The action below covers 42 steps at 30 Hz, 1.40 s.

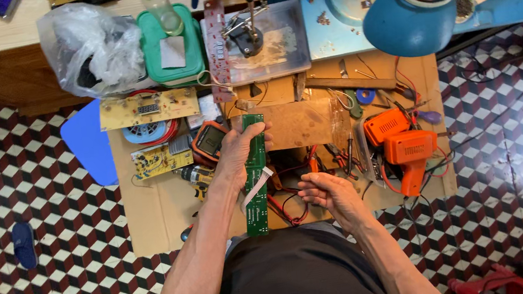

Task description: The person tests several circuit boards using a multimeter and probes, checking continuity and voltage on different points. They handle multiple boards, flip them over, and use a magnifying glass to inspect components before placing them back on the workbench.

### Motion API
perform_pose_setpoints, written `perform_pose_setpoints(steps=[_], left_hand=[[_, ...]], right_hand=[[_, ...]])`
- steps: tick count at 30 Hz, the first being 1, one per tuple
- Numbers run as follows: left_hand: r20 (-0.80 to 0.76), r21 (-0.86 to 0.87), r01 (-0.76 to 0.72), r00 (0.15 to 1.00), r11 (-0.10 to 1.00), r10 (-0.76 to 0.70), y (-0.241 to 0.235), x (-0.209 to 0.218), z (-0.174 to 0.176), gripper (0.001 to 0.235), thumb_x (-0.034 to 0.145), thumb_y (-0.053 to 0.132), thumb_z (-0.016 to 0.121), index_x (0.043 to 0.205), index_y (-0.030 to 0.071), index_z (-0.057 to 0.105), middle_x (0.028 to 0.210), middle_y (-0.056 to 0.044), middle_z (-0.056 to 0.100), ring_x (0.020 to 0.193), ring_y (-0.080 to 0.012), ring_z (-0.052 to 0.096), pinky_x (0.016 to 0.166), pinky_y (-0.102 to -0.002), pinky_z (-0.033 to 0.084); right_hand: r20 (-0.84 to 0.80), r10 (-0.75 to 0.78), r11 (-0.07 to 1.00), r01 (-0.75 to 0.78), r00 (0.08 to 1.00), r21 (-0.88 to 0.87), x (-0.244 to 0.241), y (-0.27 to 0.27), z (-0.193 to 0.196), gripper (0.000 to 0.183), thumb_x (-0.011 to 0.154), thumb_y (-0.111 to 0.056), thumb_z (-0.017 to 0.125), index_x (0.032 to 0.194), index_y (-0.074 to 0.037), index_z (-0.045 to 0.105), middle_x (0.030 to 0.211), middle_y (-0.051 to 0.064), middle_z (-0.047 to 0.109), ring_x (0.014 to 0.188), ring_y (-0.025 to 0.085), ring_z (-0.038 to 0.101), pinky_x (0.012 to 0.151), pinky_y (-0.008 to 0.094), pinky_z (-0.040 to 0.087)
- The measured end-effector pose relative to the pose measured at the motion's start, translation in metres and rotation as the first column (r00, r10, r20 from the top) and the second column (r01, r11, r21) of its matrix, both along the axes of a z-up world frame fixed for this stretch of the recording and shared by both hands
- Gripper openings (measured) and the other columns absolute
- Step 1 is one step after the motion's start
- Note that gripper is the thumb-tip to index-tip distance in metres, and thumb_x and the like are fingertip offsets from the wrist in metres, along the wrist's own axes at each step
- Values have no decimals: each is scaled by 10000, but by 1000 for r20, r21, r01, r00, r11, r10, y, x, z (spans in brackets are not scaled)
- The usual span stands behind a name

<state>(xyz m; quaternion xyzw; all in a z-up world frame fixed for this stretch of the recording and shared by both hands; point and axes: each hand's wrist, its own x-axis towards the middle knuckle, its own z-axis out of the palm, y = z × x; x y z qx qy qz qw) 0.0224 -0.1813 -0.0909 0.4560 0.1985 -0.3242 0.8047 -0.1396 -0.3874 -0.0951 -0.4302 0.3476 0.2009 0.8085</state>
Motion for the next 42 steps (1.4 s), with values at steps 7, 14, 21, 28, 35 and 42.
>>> perform_pose_setpoints(steps=[7,14,21,28,35,42], left_hand=[[-43,-2,87,995,996,-87,-11,1,7,275,880,166,746,1115,50,662,1035,-78,724,790,-146,688,697,-289,604],[-23,19,88,996,996,-88,0,4,2,241,899,164,738,1095,43,665,1024,-77,717,786,-145,688,703,-287,606],[-15,55,7,1000,998,-6,28,4,-2,200,923,169,741,1059,30,698,867,-81,704,710,-157,688,662,-285,601],[81,201,-183,982,962,170,83,-3,11,185,927,147,734,1071,36,703,924,-66,729,740,-133,701,671,-282,618],[43,195,-386,922,901,385,145,-33,16,181,947,119,703,1080,-3,688,896,-94,715,732,-167,692,657,-279,610],[17,233,-548,828,803,560,187,-90,16,202,932,121,698,1102,17,661,986,-83,721,842,-168,709,764,-317,627]], right_hand=[[-16,-81,997,81,997,8,-8,4,-4,364,997,-236,595,1212,53,651,1086,179,738,941,221,728,841,323,593],[-6,-189,981,189,982,-35,-21,-12,-7,375,994,-226,599,1213,75,645,1100,176,727,945,226,716,860,344,589],[-13,-307,946,304,951,-115,-34,-52,-10,396,990,-242,627,1220,79,639,1097,173,714,973,223,711,876,338,577],[-22,-205,954,194,979,-229,-18,-58,-30,339,1003,-206,618,1187,76,655,1054,162,726,930,214,714,835,318,607],[-10,103,971,-102,995,-216,16,-16,-67,294,994,-164,662,1126,97,685,972,125,709,787,169,665,688,269,537],[-55,173,773,-170,983,-611,27,21,-99,266,982,-194,620,1109,23,708,802,134,703,654,147,645,610,283,530]])
